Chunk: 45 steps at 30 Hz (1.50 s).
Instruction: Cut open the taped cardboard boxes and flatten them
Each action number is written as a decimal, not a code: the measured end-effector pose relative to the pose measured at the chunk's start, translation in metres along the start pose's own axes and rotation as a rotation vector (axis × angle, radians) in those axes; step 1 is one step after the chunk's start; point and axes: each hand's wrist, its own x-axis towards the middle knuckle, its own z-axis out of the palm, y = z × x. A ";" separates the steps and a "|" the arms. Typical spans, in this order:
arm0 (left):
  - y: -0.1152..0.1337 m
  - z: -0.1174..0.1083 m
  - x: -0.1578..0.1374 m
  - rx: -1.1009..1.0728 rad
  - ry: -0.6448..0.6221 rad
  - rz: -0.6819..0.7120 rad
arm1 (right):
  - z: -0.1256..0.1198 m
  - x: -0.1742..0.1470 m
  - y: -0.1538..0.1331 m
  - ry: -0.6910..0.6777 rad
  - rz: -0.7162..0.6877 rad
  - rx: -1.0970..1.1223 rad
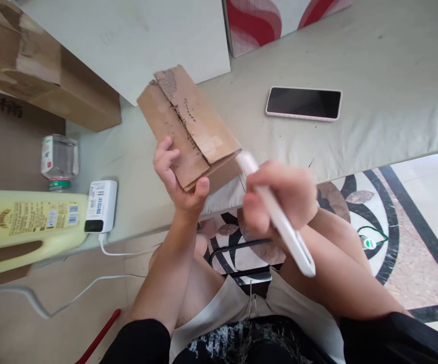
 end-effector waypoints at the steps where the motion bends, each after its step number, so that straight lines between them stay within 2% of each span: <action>1: -0.001 0.000 0.000 -0.012 -0.002 0.003 | 0.002 0.004 0.007 -0.008 0.022 -0.011; 6: -0.009 -0.003 0.000 -0.063 0.030 -0.076 | 0.020 0.027 0.039 -0.021 0.153 -0.100; 8: -0.016 -0.006 0.000 -0.048 0.078 -0.107 | 0.028 0.030 0.048 -0.036 0.200 -0.141; 12: -0.030 -0.015 0.001 -0.004 0.228 -0.171 | 0.040 0.028 0.060 -0.162 0.228 -0.220; 16: -0.040 -0.026 0.004 -0.009 0.353 -0.337 | 0.048 0.030 0.064 -0.143 0.231 -0.195; 21: -0.059 -0.040 0.010 -0.265 0.456 -0.609 | 0.051 0.031 0.059 -0.089 0.142 -0.134; 24: -0.070 -0.049 0.006 -0.326 0.398 -0.764 | 0.053 0.030 0.053 -0.125 0.095 -0.066; 28: -0.075 -0.051 0.000 -0.355 0.184 -0.879 | 0.054 0.033 0.049 -0.123 0.082 0.063; 31: -0.068 -0.047 0.002 -0.318 0.251 -0.987 | 0.052 0.036 0.047 -0.117 0.118 0.186; 33: -0.061 -0.044 0.005 -0.200 0.297 -0.992 | 0.050 0.037 0.045 -0.135 0.133 0.258; 36: -0.051 -0.043 0.010 -0.070 0.235 -0.921 | 0.046 0.036 0.043 -0.147 0.156 0.331; 38: -0.047 -0.042 0.011 -0.149 0.202 -0.923 | 0.044 0.034 0.043 -0.133 0.191 0.322; 41: -0.045 -0.039 0.012 -0.385 0.244 -0.883 | 0.045 0.033 0.047 -0.081 0.204 0.174; 43: -0.045 -0.037 0.011 -0.470 0.284 -0.862 | 0.048 0.033 0.052 -0.075 0.148 0.069; 45: -0.045 -0.035 0.010 -0.495 0.295 -0.901 | 0.050 0.033 0.055 -0.096 0.071 0.055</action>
